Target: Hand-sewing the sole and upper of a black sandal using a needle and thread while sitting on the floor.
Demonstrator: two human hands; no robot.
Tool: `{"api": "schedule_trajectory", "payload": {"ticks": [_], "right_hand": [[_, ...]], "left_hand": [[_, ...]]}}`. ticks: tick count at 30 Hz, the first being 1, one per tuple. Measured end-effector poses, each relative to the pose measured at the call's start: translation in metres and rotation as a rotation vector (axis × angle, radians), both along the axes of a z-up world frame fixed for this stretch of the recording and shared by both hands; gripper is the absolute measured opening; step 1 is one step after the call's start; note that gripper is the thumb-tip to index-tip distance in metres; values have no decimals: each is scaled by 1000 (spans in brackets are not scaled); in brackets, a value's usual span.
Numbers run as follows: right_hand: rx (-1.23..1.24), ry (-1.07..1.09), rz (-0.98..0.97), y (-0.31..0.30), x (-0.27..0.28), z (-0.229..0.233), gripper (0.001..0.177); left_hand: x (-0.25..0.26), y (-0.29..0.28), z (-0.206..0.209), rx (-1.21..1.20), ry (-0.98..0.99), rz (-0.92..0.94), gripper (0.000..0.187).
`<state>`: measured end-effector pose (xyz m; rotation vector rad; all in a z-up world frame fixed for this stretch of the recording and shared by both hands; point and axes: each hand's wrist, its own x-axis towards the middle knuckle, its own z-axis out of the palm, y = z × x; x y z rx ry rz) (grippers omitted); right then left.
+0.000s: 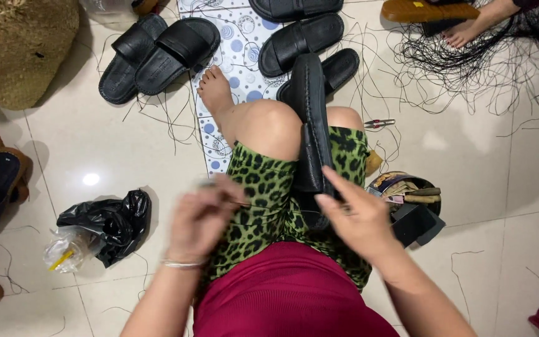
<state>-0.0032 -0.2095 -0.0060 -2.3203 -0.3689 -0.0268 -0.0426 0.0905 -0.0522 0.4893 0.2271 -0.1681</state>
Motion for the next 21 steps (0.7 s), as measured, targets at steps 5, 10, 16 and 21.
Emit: {"api": "schedule_trajectory", "payload": {"ticks": [5,10,16,21], "right_hand": [[194,652,-282,-70,29,37,79],[-151,591,98,-70,-3,44,50],[-408,411,320,-42,8,66,46],[-477,368,404,-46,14,67,49]], "left_hand": [[-14,146,-36,1478,752,42,18],[6,71,-28,2483,42,-137,38],[34,-76,28,1779,-784,-49,65],[37,-90,29,1757,-908,-306,76]]}}
